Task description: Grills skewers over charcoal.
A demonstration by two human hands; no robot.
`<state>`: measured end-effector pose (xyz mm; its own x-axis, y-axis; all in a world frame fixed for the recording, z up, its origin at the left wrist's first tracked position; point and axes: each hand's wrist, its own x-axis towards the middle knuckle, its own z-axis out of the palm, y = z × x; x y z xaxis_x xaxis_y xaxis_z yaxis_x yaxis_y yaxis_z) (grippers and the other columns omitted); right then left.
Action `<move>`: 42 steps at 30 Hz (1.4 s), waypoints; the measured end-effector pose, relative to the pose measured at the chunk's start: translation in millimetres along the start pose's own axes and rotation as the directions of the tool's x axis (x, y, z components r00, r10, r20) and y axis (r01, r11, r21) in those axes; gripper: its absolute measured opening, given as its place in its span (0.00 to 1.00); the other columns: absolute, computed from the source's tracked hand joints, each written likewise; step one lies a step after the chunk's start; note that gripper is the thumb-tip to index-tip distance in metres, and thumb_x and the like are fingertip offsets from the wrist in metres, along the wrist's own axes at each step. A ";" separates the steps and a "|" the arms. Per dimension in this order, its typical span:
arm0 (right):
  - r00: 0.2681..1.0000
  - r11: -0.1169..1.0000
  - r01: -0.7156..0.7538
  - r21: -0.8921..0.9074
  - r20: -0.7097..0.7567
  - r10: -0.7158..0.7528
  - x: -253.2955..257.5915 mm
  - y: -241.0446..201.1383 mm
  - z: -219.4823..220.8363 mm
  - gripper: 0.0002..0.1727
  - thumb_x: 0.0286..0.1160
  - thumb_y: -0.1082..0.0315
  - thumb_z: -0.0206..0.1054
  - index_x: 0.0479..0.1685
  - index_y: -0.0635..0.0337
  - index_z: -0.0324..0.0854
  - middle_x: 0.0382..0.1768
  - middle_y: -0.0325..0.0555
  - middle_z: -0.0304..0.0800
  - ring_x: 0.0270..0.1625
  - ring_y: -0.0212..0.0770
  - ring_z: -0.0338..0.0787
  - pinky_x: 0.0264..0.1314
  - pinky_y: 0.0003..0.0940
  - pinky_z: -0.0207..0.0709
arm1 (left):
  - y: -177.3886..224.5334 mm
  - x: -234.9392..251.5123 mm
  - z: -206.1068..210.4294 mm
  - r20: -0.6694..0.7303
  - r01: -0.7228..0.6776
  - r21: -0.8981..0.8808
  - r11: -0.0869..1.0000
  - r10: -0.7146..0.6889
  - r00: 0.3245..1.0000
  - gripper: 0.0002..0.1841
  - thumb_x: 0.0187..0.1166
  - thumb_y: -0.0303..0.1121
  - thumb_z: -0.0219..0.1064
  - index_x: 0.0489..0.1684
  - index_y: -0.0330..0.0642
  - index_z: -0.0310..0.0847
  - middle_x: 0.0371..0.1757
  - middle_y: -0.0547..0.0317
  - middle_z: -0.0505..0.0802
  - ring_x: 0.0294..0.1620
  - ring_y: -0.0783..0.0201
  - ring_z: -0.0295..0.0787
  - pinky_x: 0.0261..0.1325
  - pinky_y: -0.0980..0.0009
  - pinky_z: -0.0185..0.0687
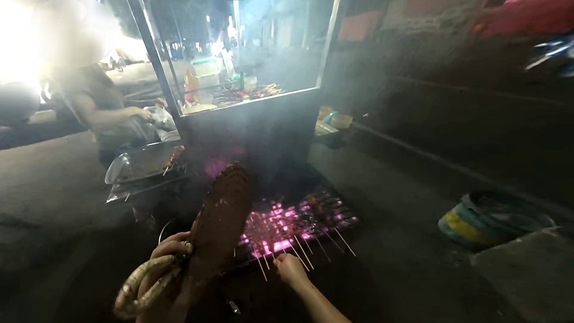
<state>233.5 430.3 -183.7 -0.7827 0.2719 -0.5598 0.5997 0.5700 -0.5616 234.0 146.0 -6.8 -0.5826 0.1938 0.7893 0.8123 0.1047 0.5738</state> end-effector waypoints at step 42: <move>0.955 0.401 -0.161 0.902 0.040 0.295 -11.5 8.3 42.3 0.15 0.89 0.57 0.64 0.54 0.61 0.84 0.30 0.39 0.83 0.18 0.27 0.71 0.17 0.20 0.62 | 20.3 -6.6 -34.2 0.001 0.136 -0.165 0.977 -0.138 0.990 0.15 0.77 0.32 0.71 0.58 0.64 0.80 0.61 0.79 0.89 0.64 0.76 0.86 0.65 0.78 0.85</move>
<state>254.6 399.1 -207.6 -0.5640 0.3968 -0.7241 0.5165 -0.5147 -0.6843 253.4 113.5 7.1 -0.6888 0.1789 0.7026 0.7096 -0.0325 0.7039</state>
